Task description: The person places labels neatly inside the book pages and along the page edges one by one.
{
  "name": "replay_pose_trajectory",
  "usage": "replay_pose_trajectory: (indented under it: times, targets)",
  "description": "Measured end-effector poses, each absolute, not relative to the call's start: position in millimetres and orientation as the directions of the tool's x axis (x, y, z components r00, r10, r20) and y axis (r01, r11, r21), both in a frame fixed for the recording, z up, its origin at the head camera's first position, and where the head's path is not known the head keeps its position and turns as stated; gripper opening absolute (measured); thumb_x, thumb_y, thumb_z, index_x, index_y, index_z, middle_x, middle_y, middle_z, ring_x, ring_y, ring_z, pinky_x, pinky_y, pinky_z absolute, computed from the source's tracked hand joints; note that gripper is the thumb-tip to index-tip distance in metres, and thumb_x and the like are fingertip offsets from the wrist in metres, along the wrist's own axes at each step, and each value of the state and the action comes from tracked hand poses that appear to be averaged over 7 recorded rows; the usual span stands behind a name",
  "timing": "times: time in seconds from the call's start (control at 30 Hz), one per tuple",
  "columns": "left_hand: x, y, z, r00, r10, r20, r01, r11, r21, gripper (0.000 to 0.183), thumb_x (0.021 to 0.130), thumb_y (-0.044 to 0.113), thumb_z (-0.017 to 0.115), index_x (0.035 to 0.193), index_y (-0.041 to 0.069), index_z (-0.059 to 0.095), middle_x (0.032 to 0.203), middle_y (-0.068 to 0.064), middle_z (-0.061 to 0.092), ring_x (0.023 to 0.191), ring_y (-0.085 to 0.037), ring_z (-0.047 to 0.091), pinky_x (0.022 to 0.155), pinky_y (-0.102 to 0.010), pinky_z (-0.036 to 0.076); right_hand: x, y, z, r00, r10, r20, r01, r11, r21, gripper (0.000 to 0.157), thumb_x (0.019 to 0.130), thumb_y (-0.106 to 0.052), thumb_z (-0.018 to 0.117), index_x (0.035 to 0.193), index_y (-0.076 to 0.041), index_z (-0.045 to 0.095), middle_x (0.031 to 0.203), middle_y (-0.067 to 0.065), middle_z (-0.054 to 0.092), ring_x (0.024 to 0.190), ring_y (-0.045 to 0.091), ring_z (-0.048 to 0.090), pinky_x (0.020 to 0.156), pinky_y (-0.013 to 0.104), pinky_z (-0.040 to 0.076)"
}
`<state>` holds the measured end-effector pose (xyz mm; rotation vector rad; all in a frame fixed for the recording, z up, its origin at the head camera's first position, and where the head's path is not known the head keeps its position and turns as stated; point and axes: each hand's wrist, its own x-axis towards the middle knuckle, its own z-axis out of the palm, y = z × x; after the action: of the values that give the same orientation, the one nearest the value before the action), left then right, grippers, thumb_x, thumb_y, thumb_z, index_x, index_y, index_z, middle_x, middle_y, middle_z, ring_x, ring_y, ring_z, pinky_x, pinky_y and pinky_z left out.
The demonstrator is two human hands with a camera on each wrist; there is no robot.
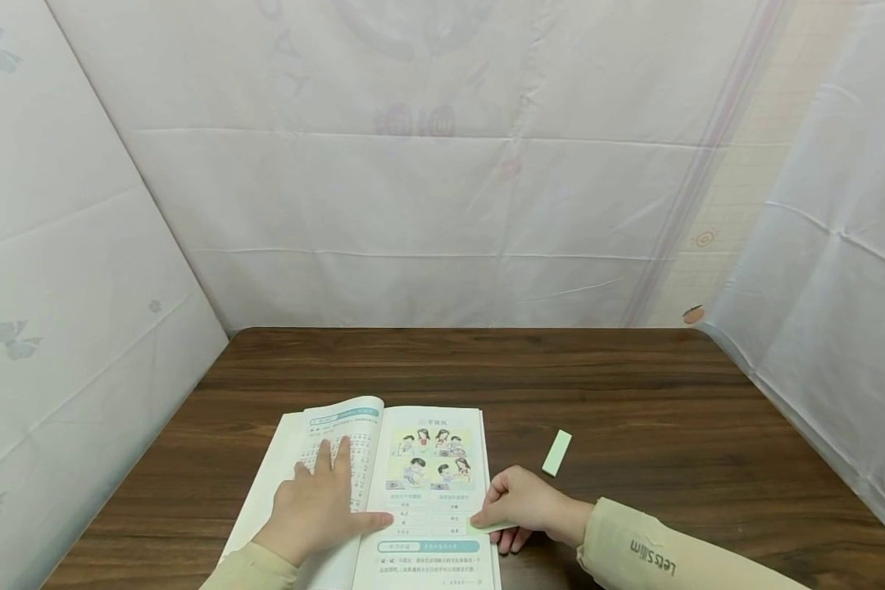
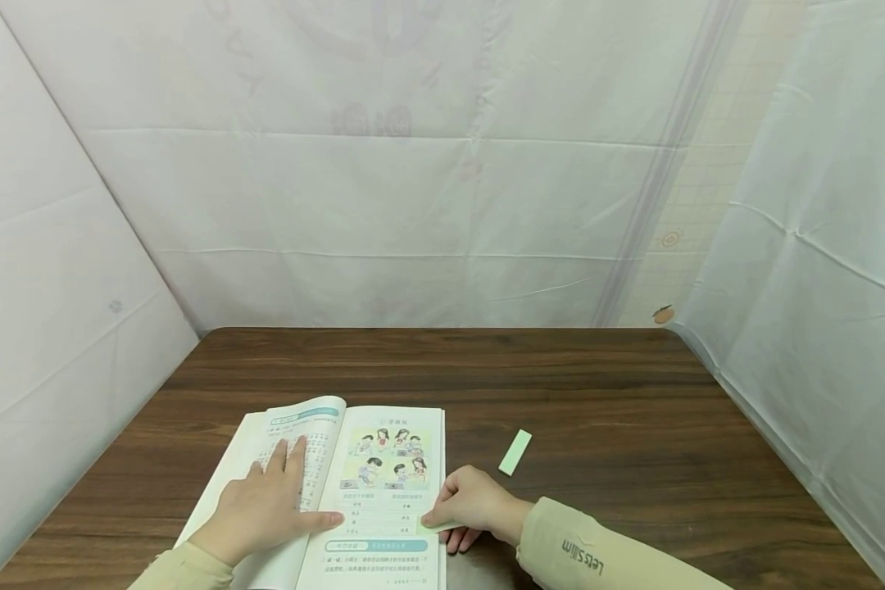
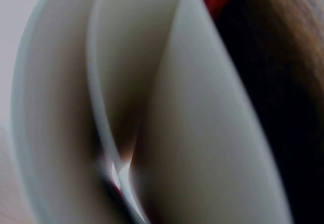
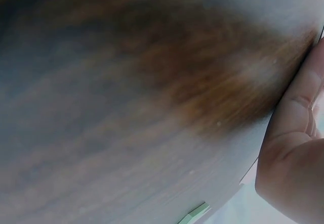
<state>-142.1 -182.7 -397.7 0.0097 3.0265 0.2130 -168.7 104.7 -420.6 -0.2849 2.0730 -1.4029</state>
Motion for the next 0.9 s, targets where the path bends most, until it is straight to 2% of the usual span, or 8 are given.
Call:
replay_pose_trajectory:
  times: [0.33, 0.9]
  targets:
    - [-140.5, -181.1, -395.9, -0.994, 0.006, -0.106, -0.009, 0.990, 0.138, 0.131, 0.060, 0.083, 0.070, 0.151, -0.005, 0.032, 0.149, -0.038, 0.035, 0.120, -0.068, 0.044, 0.078, -0.064, 0.048, -167.0, 105.3, -416.7, -0.792, -0.496, -0.356, 0.129, 0.433, -0.892, 0.022, 0.084, -0.015, 0.076, 0.073, -0.007, 0.058, 0.055, 0.000, 0.061, 0.041, 0.005, 0.055, 0.041, 0.018, 0.045]
    - [-140.7, -180.6, -395.1, -0.993, 0.010, -0.117, -0.007, 0.990, 0.141, 0.132, 0.060, 0.083, 0.069, 0.151, -0.005, 0.031, 0.149, -0.039, 0.034, 0.120, -0.069, 0.044, 0.079, -0.065, 0.047, -167.4, 100.6, -415.6, -0.813, -0.466, -0.350, 0.101, 0.479, -0.872, 0.033, 0.083, -0.025, 0.078, 0.065, -0.010, 0.055, 0.050, -0.001, 0.060, 0.039, 0.005, 0.056, 0.040, 0.020, 0.046]
